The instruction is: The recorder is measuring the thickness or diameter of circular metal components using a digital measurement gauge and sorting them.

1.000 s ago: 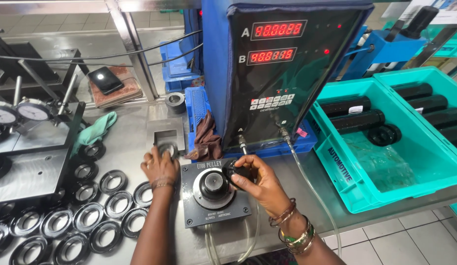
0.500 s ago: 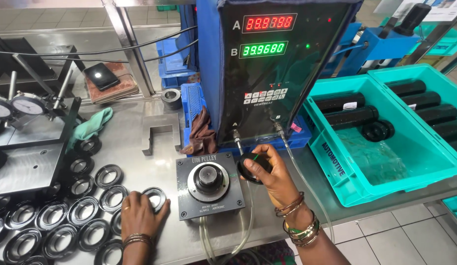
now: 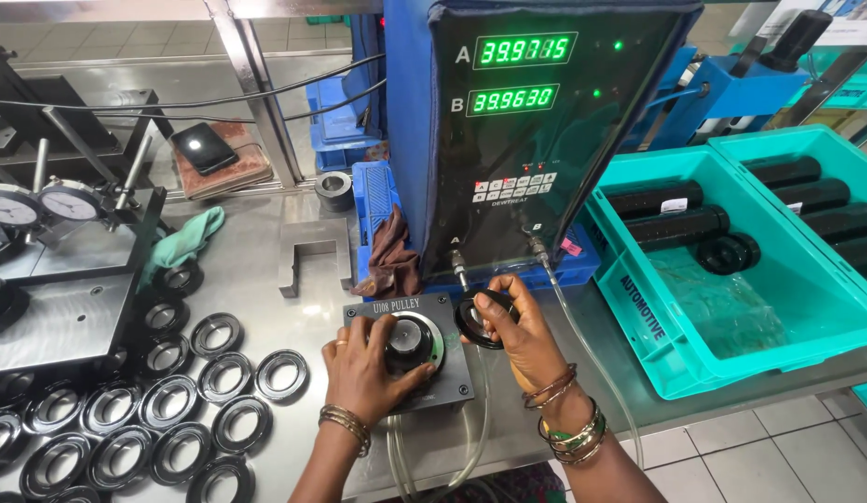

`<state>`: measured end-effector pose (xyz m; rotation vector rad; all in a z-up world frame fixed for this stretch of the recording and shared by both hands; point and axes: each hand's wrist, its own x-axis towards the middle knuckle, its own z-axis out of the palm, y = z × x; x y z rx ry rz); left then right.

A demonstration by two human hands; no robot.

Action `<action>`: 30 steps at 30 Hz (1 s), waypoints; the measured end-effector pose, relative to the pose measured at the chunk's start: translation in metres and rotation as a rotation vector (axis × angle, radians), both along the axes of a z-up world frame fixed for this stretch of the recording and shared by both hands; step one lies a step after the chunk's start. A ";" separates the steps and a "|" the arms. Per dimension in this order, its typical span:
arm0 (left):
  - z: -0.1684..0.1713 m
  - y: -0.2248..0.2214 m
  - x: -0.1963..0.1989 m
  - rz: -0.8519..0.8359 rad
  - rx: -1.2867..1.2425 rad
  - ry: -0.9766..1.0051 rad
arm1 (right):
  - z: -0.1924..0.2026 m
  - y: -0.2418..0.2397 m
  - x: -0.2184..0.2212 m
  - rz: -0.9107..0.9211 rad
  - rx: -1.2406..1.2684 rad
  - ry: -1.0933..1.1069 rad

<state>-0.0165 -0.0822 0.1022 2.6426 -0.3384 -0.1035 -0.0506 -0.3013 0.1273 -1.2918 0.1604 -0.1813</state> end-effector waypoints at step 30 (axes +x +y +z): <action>-0.110 0.081 0.125 0.237 -0.216 -0.403 | -0.010 0.083 0.008 0.044 -1.544 -0.685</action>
